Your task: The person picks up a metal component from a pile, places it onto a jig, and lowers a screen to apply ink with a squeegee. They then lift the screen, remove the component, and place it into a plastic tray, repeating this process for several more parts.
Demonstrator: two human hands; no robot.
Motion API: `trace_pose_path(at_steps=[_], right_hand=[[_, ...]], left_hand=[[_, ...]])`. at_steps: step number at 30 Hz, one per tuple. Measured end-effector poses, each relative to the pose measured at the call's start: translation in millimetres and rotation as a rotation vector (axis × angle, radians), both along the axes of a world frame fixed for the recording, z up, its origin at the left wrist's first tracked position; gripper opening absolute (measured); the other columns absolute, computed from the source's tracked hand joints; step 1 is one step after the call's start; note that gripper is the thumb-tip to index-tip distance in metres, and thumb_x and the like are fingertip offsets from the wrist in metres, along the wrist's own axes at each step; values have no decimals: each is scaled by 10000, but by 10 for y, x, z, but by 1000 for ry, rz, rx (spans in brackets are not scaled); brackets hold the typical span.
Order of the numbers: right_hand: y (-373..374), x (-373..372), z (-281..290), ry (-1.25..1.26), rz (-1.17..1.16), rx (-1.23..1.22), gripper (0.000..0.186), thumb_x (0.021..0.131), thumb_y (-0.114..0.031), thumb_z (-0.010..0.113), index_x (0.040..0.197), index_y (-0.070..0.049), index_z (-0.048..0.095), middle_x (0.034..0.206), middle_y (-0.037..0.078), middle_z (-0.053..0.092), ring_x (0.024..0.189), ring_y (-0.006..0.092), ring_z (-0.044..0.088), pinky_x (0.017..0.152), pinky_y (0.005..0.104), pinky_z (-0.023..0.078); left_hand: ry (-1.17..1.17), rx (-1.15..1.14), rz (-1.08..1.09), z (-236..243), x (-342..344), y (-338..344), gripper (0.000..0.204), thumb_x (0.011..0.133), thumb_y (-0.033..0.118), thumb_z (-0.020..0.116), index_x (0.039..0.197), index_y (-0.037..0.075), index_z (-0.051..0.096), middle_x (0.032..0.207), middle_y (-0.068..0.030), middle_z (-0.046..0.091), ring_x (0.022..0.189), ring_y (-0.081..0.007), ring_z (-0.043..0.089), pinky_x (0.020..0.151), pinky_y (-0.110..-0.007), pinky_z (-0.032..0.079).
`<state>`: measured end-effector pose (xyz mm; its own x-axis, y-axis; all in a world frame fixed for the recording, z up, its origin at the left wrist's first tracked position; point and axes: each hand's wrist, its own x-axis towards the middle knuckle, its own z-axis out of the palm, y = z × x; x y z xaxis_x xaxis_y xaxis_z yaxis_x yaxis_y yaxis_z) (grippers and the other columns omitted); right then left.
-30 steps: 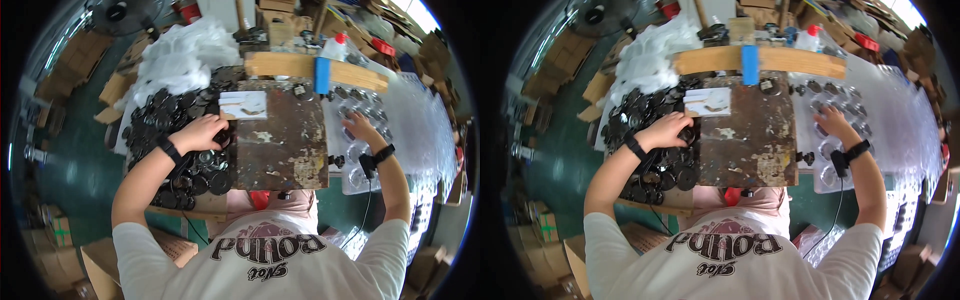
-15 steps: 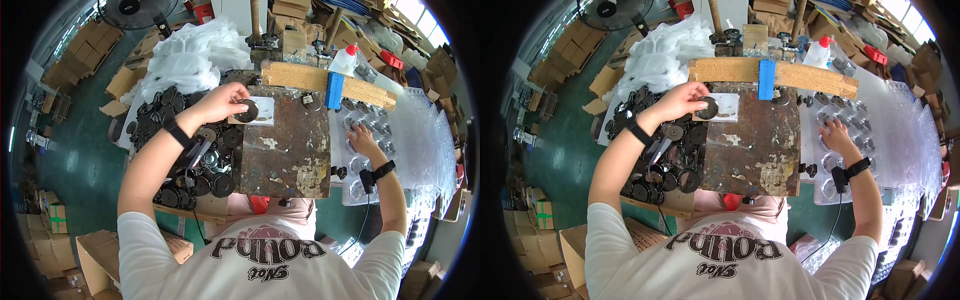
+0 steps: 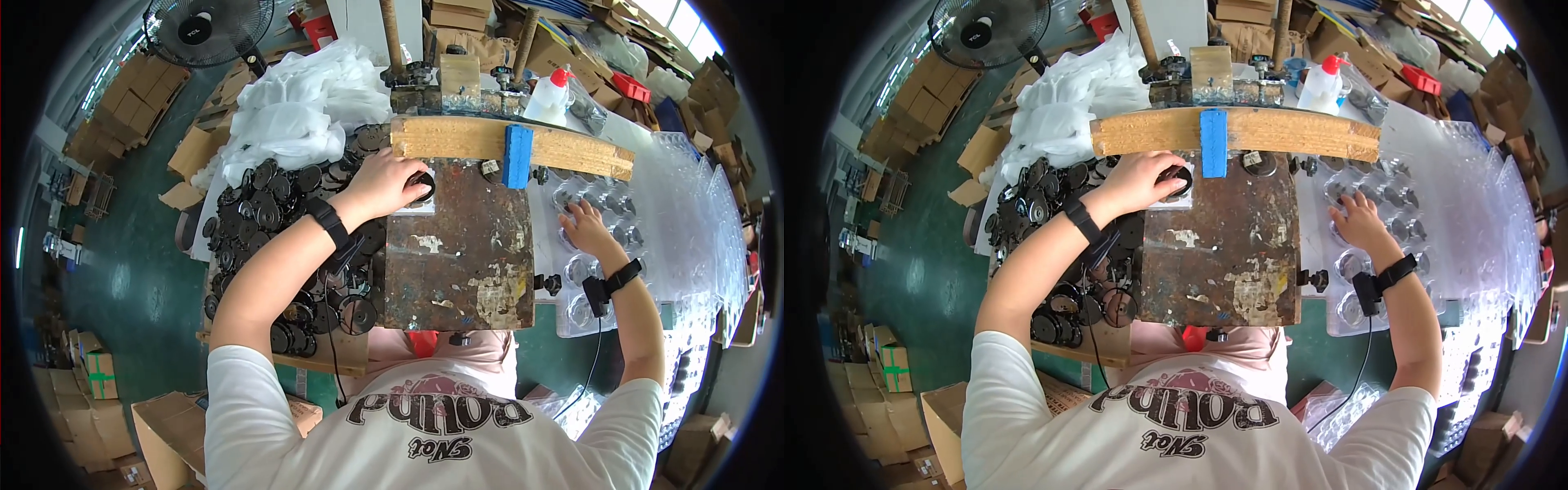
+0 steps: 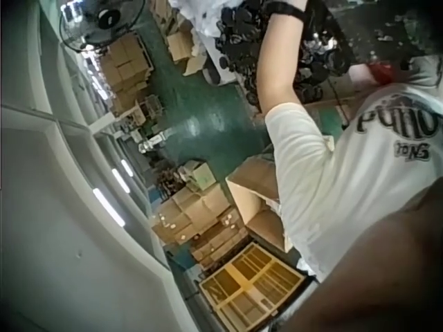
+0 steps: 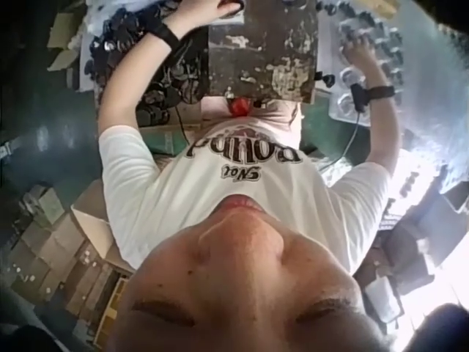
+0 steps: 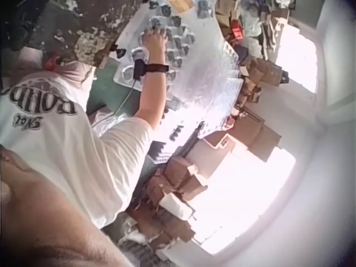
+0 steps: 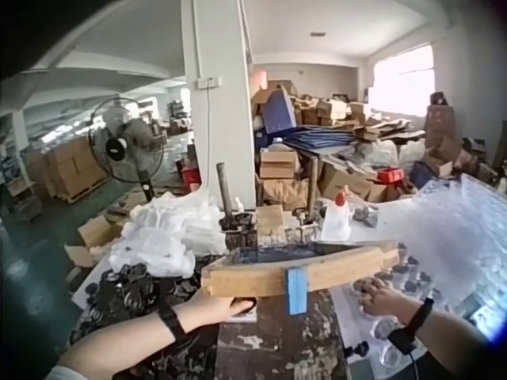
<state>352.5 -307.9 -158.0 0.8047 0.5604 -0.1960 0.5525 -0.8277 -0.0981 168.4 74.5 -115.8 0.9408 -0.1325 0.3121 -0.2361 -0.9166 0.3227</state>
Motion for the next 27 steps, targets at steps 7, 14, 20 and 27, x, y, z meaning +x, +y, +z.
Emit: trace_pose_path(at_steps=[7,14,20,27], right_hand=[[11,5,13,-14,1,-11,562,907,-455,448,1292,-46,448,1378,265,334,1270,450,303,1047,478,282],[-45,73,-79,-13,-10,27,563,902,-458,455,1292,-53,452,1373,264,339,1270,446,305,1045,478,286],[-33,80,-75,-36,67,-2,539,898,-454,447,1259,-55,481,1319,257,393,1217,453,358,1012,482,322],[-76,203,-137,-13,45,-39,545,884,-472,439,1244,-67,505,1282,238,448,1187,406,412,1001,468,340]], left_hand=[[125,88,133,0,43,4,343,765,366,666,1016,133,656,953,-79,645,963,-284,563,825,-378,461],[151,206,-111,47,30,340,405,764,403,658,1152,292,623,1132,-41,583,1072,-266,500,873,-394,440],[195,295,-131,185,0,280,433,755,289,677,1180,271,598,1168,-88,564,1072,-292,529,907,-391,438],[10,-126,139,522,-439,1,474,868,256,574,1290,74,458,993,-101,604,910,-221,580,804,-359,480]])
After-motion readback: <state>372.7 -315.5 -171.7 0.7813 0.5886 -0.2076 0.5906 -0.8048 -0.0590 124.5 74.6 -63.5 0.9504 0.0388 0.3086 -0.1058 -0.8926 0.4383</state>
